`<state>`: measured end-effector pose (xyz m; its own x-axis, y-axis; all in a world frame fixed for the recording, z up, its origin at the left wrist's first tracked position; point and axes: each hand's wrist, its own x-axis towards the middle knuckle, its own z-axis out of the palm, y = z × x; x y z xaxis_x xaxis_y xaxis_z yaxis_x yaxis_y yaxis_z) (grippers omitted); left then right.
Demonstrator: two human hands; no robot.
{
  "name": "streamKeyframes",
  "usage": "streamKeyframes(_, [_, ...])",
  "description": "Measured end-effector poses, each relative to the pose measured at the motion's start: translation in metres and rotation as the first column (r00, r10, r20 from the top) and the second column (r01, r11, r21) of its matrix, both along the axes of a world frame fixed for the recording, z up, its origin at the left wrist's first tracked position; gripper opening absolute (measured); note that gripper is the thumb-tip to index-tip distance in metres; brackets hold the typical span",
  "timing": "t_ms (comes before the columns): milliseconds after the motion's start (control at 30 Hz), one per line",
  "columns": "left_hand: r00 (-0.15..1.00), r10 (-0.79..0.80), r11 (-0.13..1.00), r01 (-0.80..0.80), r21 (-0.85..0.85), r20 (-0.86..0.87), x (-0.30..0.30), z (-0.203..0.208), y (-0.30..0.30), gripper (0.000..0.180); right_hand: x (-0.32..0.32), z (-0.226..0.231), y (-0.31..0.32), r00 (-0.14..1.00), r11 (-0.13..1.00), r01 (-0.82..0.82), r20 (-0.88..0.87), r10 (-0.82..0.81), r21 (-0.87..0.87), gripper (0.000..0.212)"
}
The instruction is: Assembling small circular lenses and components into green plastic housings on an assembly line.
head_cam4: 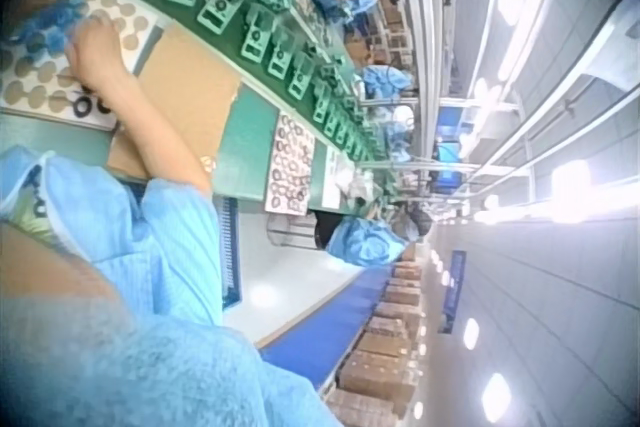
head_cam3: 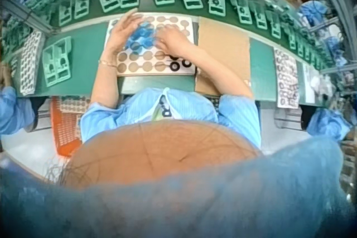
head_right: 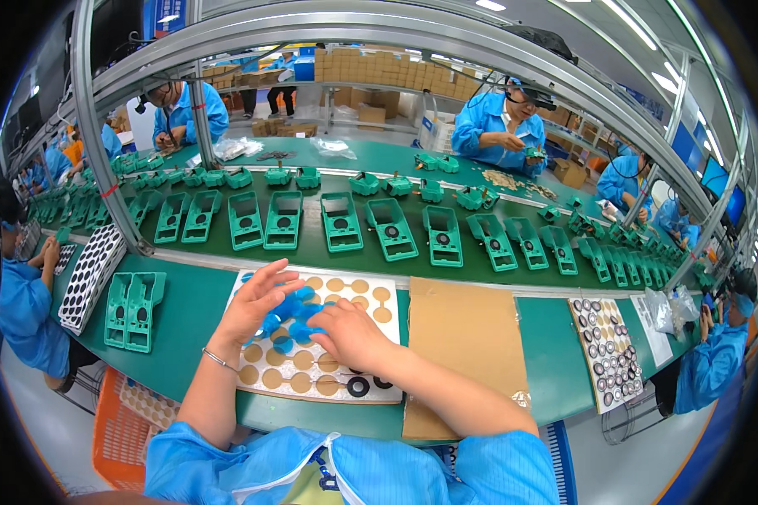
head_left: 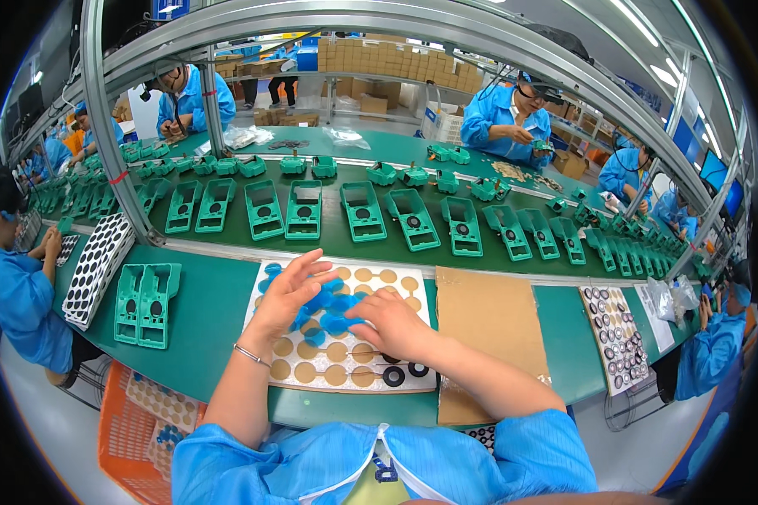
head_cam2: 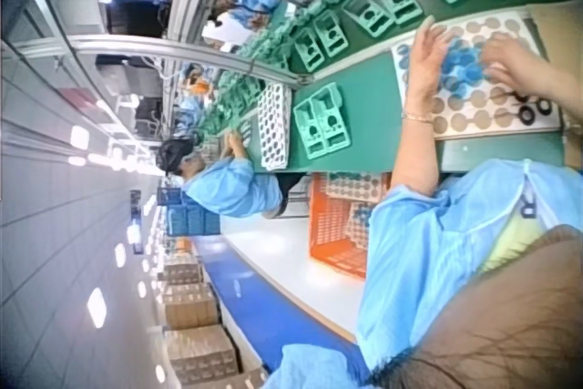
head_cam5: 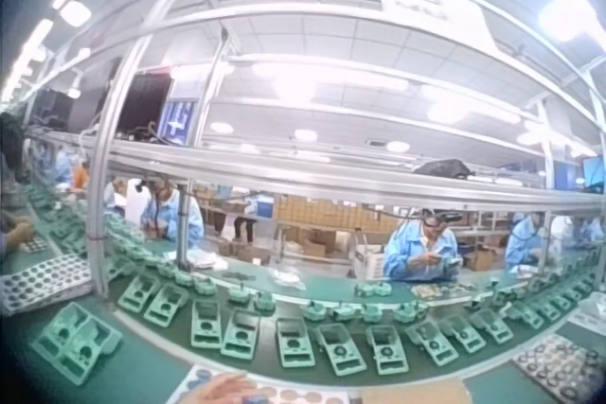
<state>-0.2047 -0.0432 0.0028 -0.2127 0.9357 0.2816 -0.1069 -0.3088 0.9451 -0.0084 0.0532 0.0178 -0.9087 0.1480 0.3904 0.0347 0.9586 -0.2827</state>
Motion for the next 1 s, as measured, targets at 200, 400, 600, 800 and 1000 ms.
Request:
streamKeyframes(200, [0.951, -0.192, 0.981, 0.179, 0.076, 0.242, 0.007, -0.001, 0.003, 0.050, -0.034, -0.001, -0.008, 0.993, 0.917, 0.074, -0.058, -0.104, -0.391, 0.026])
streamKeyframes(400, [0.930, -0.225, 0.970, 0.186, 0.156, 0.291, 0.009, 0.004, 0.004, 0.051, -0.041, -0.022, 0.002, 0.969, 0.992, 0.127, -0.217, -0.122, 0.011, 0.027])
streamKeyframes(600, [0.838, -0.309, 0.945, 0.216, 0.246, 0.450, 0.009, 0.007, 0.004, 0.050, -0.050, -0.012, -0.003, 0.989, 0.762, 0.148, 0.081, -0.125, -0.630, 0.021])
streamKeyframes(800, [0.858, -0.260, 0.950, 0.145, 0.276, 0.443, 0.006, 0.004, 0.008, 0.046, -0.055, -0.034, 0.027, 0.995, 0.470, 0.085, 0.097, 0.002, -0.879, 0.015])
streamKeyframes(1000, [0.887, 0.458, 0.856, -0.459, 0.240, 0.064, -0.005, 0.006, 0.002, 0.029, -0.032, -0.005, 0.026, 0.955, 0.955, 0.291, -0.079, -0.286, 0.051, 0.018])
